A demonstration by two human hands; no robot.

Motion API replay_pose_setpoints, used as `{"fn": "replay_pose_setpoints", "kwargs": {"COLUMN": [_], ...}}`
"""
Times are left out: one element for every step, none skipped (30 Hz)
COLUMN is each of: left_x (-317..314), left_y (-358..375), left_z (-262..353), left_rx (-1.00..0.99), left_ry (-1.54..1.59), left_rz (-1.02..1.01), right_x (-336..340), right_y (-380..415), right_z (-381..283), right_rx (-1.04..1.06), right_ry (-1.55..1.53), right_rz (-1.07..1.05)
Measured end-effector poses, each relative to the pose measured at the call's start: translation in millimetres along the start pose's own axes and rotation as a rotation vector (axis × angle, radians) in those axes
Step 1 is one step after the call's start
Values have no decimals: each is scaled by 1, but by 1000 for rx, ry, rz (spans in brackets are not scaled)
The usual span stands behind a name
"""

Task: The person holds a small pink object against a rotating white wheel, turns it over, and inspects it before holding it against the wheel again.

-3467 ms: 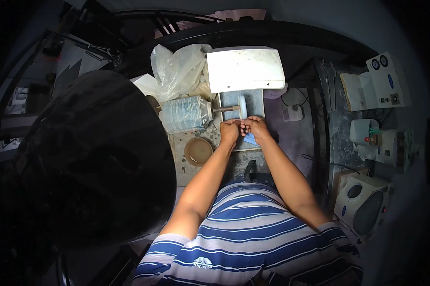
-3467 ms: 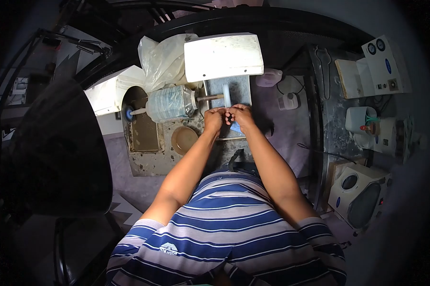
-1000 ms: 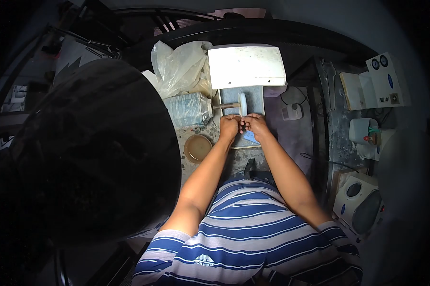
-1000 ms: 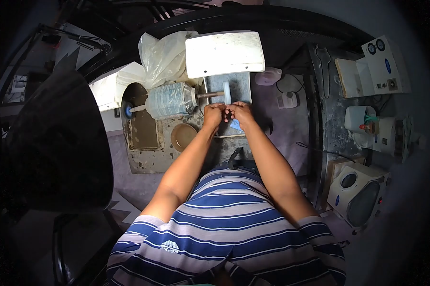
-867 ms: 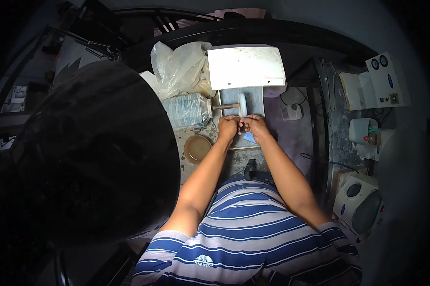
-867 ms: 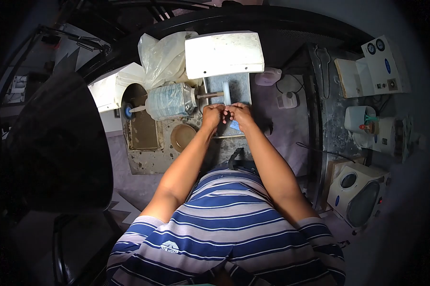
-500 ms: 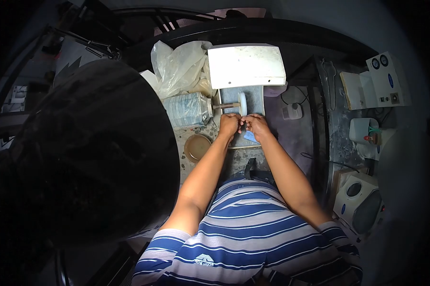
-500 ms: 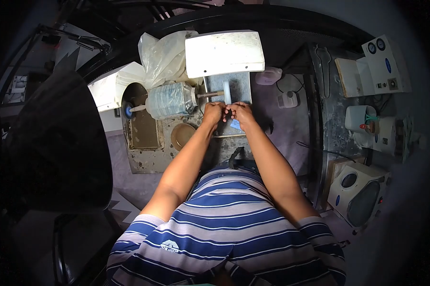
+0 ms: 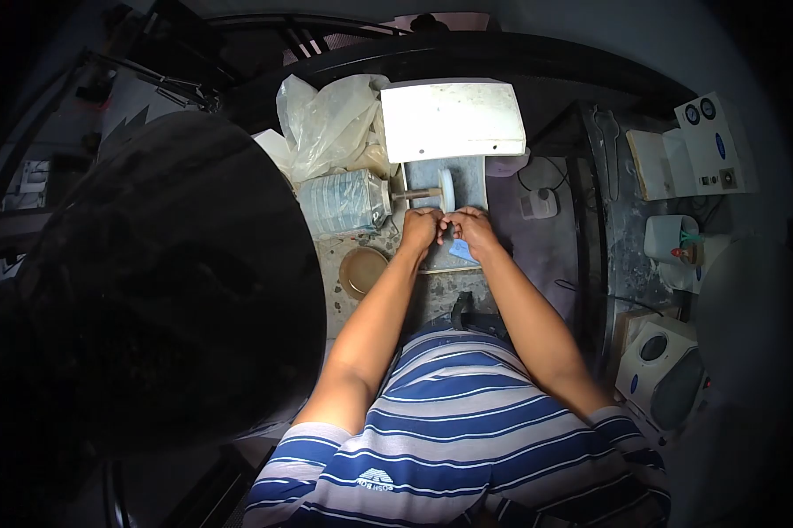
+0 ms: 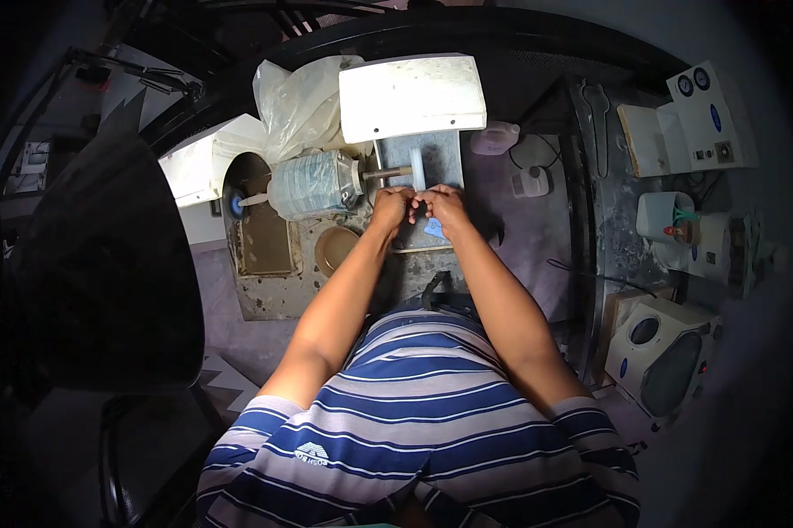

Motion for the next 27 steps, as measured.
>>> {"fn": "replay_pose_setpoints", "kwargs": {"left_x": [-2, -2, -2, -1, -2, -1, 0, 1, 3, 3, 3, 3, 3, 3, 3, 2, 2, 1, 0, -1, -1, -1, -1, -1, 0, 0, 1], "left_y": [-1, -2, -3, -3, -4, -3, -1, 0, 2, 3, 5, 6, 7, 9, 9, 9, 8, 6, 5, 3, 1, -2, -3, -4, -4, -4, -2], "left_z": [-1, -1, -2, -2, -3, -2, -2, -2, 0, 1, 1, 3, 5, 6, 6, 6, 6, 6, 5, 5, 2, 0, -2, -3, -3, -3, -2], "left_rx": [-3, -7, -7, -1, 8, 10, 25, 38, 39, 33, 28, 29, 27, 26, 26, 29, 31, 31, 42, 54, 53, 40, 27, 26, 25, 24, 24], "left_ry": [-7, -14, -15, 3, 15, 12, 10, 7, 5, 27, 50, 50, 57, 65, 66, 58, 50, 50, 25, 0, 0, 21, 42, 43, 48, 53, 53], "left_rz": [-6, -12, -13, 2, 10, 6, -4, -12, -12, -24, -36, -35, -34, -33, -32, -31, -32, -32, -23, -14, -14, -11, -8, -8, -6, -4, -5], "right_x": [0, 1, 2, 2, 3, 3, 2, 1, 0, -2, -3, -4, -4, -4, -3, -3, -2, -3, -3, -1, 0, 1, 2, 2, 3, 2, 3], "right_y": [1, 2, 2, 1, 1, 1, 0, -1, -1, -1, -1, -1, -1, -2, -2, -2, -2, -1, 0, 1, 1, 1, 1, 1, 0, -1, -2], "right_z": [-2, -3, -3, -2, -2, -2, -1, 0, 0, 1, 1, 1, 1, 2, 3, 3, 3, 1, 0, -1, -1, -2, -2, -2, -2, -1, -1], "right_rx": [1, -8, -17, -15, -10, -8, -6, 1, 6, 6, 3, 0, 0, -6, -12, -13, -6, 1, 1, 0, -2, -2, -4, -7, -6, -17, -29], "right_ry": [1, 4, 8, 7, 22, 39, 36, 54, 72, 69, 86, 104, 103, 103, 103, 103, 101, 99, 99, 98, 97, 98, 90, 82, 83, 99, 115], "right_rz": [1, 9, 17, 19, 19, 15, 17, 20, 23, 23, 12, 2, 1, 4, 7, 7, 23, 38, 39, 52, 65, 64, 68, 72, 72, 75, 78]}}
Point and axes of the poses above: each hand's wrist, its own y-axis away from the middle knuckle, its own x-axis out of the back of the hand, z = x × y, the point moved 4 cm from there along -y, towards the middle knuckle, and after that the axes turned 12 degrees about -z, right-handed, at the moved point
